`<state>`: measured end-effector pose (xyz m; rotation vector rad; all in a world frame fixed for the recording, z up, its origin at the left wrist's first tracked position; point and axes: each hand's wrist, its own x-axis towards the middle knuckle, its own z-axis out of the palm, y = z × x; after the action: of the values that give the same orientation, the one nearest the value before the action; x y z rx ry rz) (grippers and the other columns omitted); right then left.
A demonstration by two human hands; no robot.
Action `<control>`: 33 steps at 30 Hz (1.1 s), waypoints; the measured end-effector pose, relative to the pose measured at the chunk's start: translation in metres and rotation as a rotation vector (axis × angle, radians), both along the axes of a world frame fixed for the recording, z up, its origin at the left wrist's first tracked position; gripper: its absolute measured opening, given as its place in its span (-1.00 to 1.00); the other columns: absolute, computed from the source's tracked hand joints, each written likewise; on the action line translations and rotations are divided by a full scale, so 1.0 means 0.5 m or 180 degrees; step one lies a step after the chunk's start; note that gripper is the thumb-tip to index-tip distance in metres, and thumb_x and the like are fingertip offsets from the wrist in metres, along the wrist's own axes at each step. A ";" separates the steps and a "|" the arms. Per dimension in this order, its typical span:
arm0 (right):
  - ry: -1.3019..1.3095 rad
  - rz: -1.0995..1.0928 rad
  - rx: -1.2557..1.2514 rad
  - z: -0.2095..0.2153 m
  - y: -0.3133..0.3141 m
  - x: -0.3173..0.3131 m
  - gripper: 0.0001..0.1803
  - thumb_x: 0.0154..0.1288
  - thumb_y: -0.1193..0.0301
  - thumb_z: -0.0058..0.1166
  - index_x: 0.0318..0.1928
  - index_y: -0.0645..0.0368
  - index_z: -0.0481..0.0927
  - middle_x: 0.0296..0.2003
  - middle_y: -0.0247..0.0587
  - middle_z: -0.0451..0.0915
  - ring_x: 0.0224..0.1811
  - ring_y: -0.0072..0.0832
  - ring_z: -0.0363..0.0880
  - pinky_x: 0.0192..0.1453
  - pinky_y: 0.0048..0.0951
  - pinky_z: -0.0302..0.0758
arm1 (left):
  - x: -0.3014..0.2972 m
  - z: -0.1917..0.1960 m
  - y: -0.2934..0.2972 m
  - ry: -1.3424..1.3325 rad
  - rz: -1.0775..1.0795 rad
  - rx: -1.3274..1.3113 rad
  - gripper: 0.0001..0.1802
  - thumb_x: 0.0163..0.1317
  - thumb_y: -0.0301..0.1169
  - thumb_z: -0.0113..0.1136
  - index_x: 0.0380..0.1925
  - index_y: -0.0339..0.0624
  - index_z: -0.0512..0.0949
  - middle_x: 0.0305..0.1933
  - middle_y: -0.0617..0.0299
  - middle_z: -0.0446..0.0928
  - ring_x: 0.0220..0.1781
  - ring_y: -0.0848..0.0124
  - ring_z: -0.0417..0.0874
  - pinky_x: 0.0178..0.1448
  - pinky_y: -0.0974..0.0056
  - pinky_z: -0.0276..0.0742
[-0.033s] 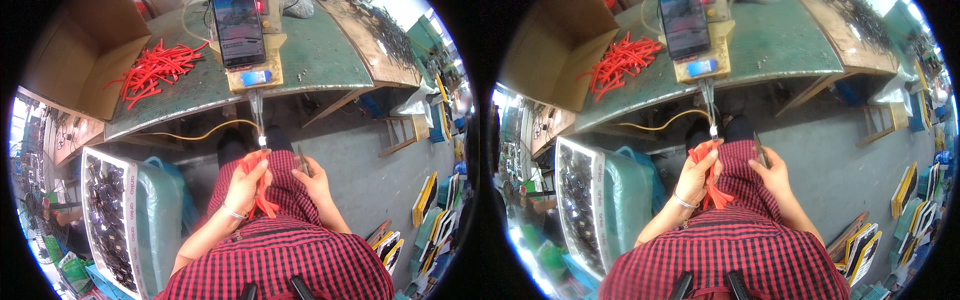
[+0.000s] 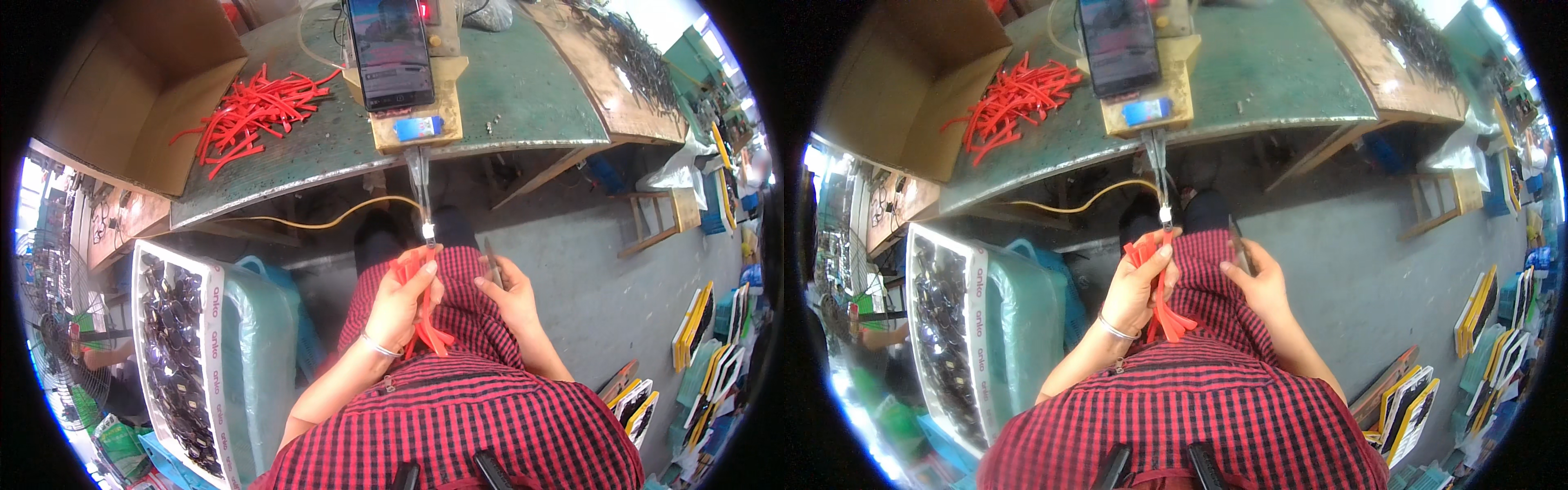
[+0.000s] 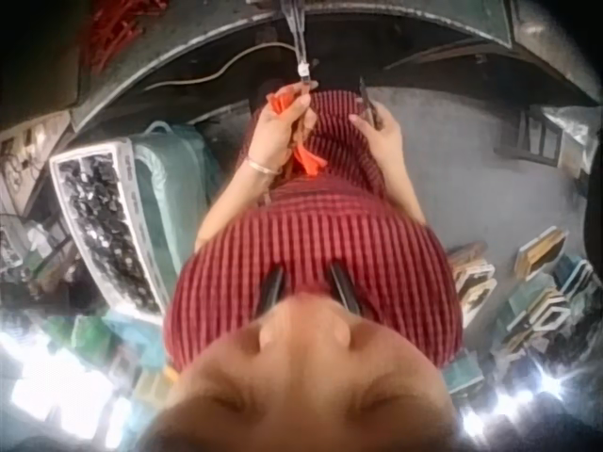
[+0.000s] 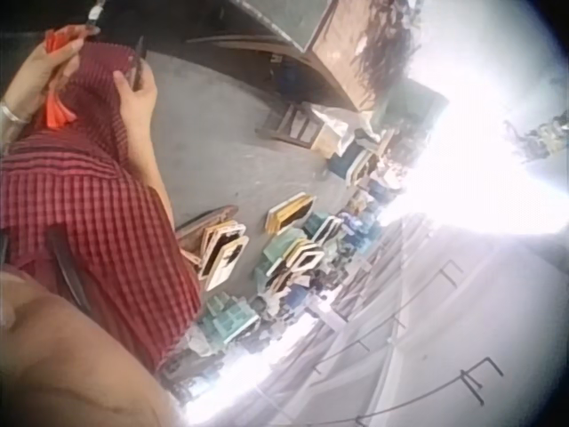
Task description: The person gathers red plastic strips and small metal components from a workbench. They then use pliers to strip the ends of the red strips and insert the metal components into them.
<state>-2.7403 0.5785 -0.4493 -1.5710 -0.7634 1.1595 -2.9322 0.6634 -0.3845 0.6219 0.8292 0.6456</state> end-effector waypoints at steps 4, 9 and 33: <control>-0.0400 0.0232 0.0081 0.029 0.008 -0.008 -0.52 0.15 0.42 0.31 0.09 0.25 0.53 -0.09 -0.23 0.61 -0.03 -0.50 0.53 0.11 -0.51 0.41 | -0.024 -0.008 0.025 0.0210 -0.0157 0.0038 -0.66 0.39 -0.39 0.05 0.10 -0.32 0.44 -0.62 0.34 0.42 -0.70 0.61 0.32 -0.59 0.54 0.20; -0.2836 0.1298 0.0539 0.173 0.030 -0.010 -0.53 0.02 0.32 0.37 0.00 0.09 0.61 -0.29 -0.21 0.56 -0.26 -0.25 0.54 -0.10 -0.33 0.46 | -0.098 0.051 0.062 0.0327 -0.0915 0.0218 -0.72 0.32 -0.44 0.12 -0.02 -0.36 0.51 -0.68 0.40 0.36 -0.69 0.64 0.30 -0.54 0.52 0.19; -0.3424 0.2233 0.1661 0.289 0.066 0.028 -0.55 -0.16 0.37 0.37 -0.13 0.01 0.66 -0.46 -0.27 0.46 -0.38 -0.28 0.48 -0.27 -0.27 0.42 | -0.105 0.185 0.076 0.0494 -0.1995 0.0174 -0.74 0.26 -0.47 0.20 -0.07 -0.34 0.52 -0.54 0.38 0.44 -0.64 0.64 0.34 -0.55 0.50 0.19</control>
<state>-2.7261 0.6114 -0.3049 -1.4179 -2.2449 0.3640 -2.9847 0.7016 -0.2918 0.9365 0.7067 0.0492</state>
